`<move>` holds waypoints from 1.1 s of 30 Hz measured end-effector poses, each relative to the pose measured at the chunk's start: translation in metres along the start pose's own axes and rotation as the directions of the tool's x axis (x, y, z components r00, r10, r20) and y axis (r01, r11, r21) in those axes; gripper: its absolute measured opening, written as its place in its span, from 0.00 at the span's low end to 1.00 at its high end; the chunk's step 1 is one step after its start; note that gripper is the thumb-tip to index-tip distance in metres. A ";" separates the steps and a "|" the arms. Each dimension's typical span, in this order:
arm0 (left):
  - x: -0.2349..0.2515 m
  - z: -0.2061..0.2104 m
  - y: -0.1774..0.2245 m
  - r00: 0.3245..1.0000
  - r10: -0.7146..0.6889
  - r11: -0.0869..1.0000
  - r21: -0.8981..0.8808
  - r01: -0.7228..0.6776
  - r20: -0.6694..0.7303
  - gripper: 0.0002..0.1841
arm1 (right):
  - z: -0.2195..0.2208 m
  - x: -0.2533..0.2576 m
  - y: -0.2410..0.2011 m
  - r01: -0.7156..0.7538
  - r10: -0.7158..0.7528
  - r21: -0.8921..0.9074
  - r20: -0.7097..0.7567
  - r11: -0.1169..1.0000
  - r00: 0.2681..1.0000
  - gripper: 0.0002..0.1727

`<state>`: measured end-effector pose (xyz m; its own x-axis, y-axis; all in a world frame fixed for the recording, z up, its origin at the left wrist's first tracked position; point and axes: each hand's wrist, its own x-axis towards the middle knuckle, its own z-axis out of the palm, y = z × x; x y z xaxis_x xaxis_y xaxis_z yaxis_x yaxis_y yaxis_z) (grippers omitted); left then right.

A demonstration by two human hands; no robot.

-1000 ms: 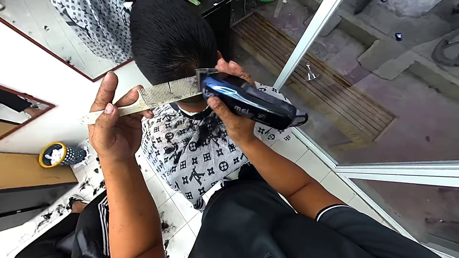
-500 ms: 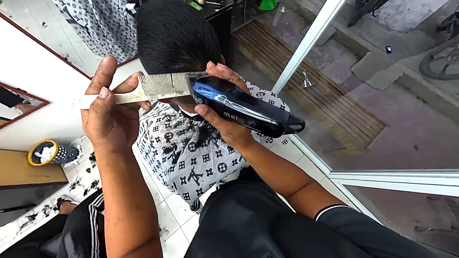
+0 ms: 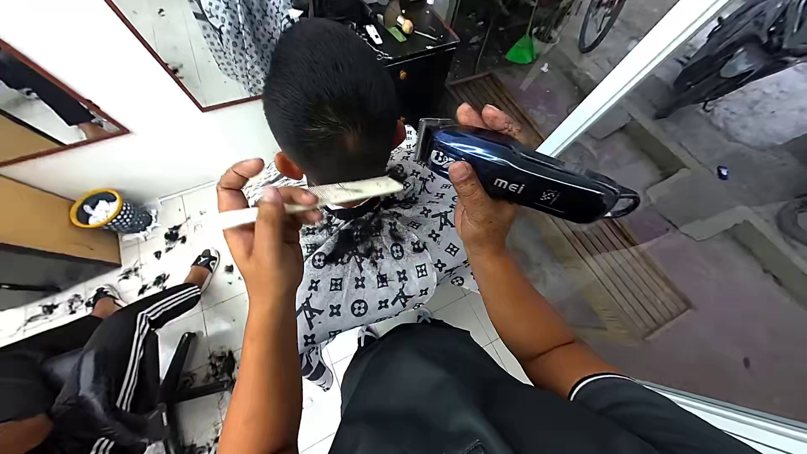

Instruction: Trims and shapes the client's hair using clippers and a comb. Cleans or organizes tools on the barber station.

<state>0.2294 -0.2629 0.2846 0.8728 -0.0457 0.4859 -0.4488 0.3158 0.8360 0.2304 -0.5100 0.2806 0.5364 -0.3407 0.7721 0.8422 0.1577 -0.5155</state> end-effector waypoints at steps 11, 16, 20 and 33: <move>-0.020 -0.025 -0.007 0.975 -0.076 0.989 0.139 0.047 0.210 0.24 | 0.000 -0.006 0.034 -0.140 0.140 0.041 -0.017 0.989 0.990 0.37; -0.002 -0.012 -0.005 0.987 0.021 0.993 0.112 -0.040 0.160 0.23 | 0.004 -0.002 0.037 -0.177 0.182 0.086 -0.063 0.981 0.981 0.35; 0.002 -0.014 0.000 0.992 -0.004 0.994 0.111 -0.011 0.127 0.21 | 0.013 0.005 0.029 -0.164 0.165 0.100 -0.005 0.981 0.986 0.33; 0.040 -0.015 0.004 0.985 0.124 0.992 -0.006 -0.125 0.123 0.25 | 0.026 0.052 0.027 -0.166 0.164 -0.034 -0.071 0.986 0.984 0.28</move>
<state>0.2657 -0.2497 0.3038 0.7798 -0.1227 0.6139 -0.5528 0.3252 0.7672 0.2824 -0.4991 0.3164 0.6618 -0.3748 0.6492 0.7390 0.1809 -0.6489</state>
